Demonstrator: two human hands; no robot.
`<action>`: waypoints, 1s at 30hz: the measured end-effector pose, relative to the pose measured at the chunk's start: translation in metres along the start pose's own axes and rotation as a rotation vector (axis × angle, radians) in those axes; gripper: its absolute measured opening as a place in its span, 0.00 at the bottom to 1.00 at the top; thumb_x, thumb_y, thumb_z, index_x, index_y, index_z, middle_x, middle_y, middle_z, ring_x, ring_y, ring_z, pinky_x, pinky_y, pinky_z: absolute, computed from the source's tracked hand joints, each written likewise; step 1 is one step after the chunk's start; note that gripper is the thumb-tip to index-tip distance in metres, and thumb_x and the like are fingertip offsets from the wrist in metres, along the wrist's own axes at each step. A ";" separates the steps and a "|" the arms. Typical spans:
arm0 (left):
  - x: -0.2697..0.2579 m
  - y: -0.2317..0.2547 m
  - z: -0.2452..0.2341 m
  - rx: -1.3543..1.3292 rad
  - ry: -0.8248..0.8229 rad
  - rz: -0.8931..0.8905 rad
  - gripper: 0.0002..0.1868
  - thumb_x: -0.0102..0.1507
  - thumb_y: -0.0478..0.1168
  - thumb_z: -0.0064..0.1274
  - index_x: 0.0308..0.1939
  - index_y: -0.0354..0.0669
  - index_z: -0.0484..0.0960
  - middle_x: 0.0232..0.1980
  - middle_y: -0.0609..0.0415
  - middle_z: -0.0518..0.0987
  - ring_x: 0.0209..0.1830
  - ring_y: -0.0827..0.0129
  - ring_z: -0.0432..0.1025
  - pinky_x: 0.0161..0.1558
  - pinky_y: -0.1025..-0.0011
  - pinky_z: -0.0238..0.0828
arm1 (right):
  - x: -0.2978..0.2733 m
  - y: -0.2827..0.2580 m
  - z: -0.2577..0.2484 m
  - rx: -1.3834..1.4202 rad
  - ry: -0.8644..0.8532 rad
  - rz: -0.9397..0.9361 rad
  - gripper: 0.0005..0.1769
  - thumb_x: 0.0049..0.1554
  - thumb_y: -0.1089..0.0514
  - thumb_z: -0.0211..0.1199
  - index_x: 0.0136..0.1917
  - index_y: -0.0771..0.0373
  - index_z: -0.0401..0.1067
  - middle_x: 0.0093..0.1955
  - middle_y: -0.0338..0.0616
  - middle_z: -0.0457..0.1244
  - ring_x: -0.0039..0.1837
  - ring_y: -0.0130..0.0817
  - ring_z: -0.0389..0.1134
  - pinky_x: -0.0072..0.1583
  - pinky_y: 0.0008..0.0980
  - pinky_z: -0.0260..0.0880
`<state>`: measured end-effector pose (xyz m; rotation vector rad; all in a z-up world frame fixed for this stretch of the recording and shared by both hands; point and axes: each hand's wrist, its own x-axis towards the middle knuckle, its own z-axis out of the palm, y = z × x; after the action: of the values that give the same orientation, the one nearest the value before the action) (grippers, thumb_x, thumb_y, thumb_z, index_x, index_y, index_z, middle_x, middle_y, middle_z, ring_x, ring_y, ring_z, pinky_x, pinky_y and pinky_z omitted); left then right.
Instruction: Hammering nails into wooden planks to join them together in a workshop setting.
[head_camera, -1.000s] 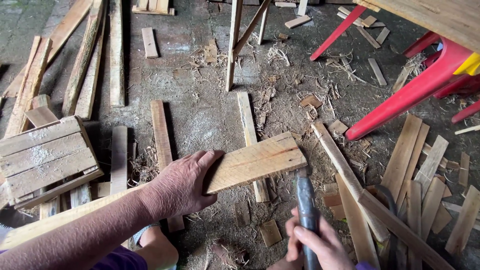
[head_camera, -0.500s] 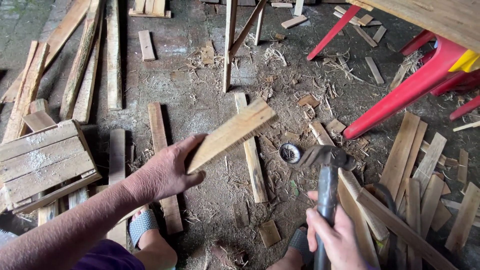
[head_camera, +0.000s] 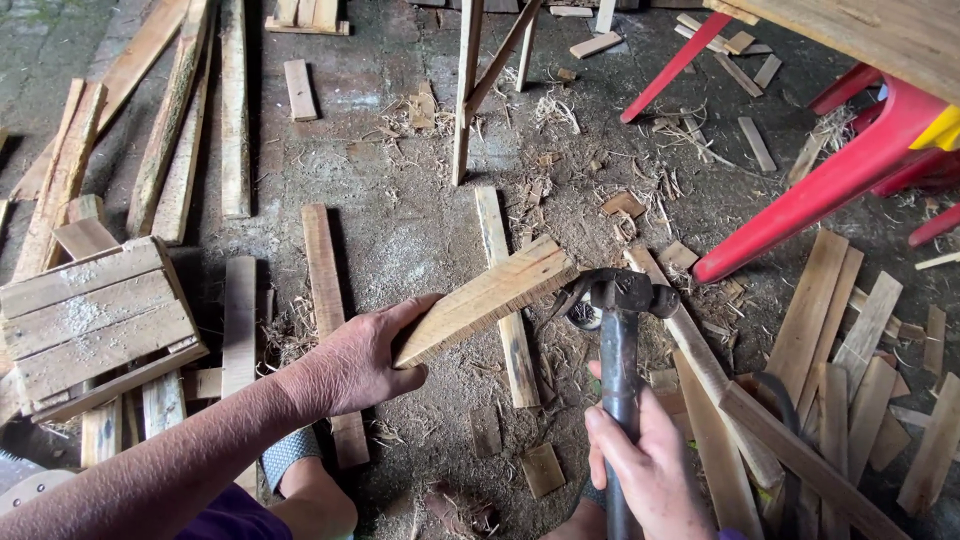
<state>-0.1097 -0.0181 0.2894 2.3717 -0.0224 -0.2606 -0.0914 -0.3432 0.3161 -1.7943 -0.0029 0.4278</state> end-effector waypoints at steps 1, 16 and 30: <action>0.000 0.000 -0.001 -0.002 0.003 0.005 0.52 0.48 0.47 0.59 0.78 0.53 0.59 0.41 0.54 0.82 0.31 0.63 0.78 0.34 0.65 0.75 | 0.002 0.002 0.001 0.030 0.011 -0.014 0.28 0.57 0.63 0.58 0.71 0.61 0.68 0.25 0.42 0.55 0.23 0.33 0.59 0.32 0.30 0.61; -0.001 0.001 -0.002 0.019 0.055 0.096 0.53 0.46 0.47 0.59 0.76 0.51 0.60 0.47 0.51 0.82 0.38 0.58 0.79 0.38 0.62 0.76 | -0.003 -0.030 0.000 -0.284 0.124 -0.005 0.25 0.56 0.60 0.59 0.67 0.53 0.72 0.18 0.46 0.60 0.24 0.35 0.61 0.37 0.32 0.65; 0.006 0.031 0.000 -0.232 0.145 0.019 0.49 0.49 0.42 0.60 0.75 0.51 0.62 0.47 0.57 0.83 0.34 0.72 0.79 0.36 0.73 0.83 | 0.003 -0.010 0.061 0.486 -0.006 -0.175 0.25 0.54 0.67 0.57 0.66 0.68 0.66 0.30 0.45 0.58 0.20 0.31 0.56 0.23 0.31 0.58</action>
<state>-0.1022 -0.0417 0.3093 2.1524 0.0507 -0.0769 -0.1044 -0.2825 0.3120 -1.3017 -0.0554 0.2784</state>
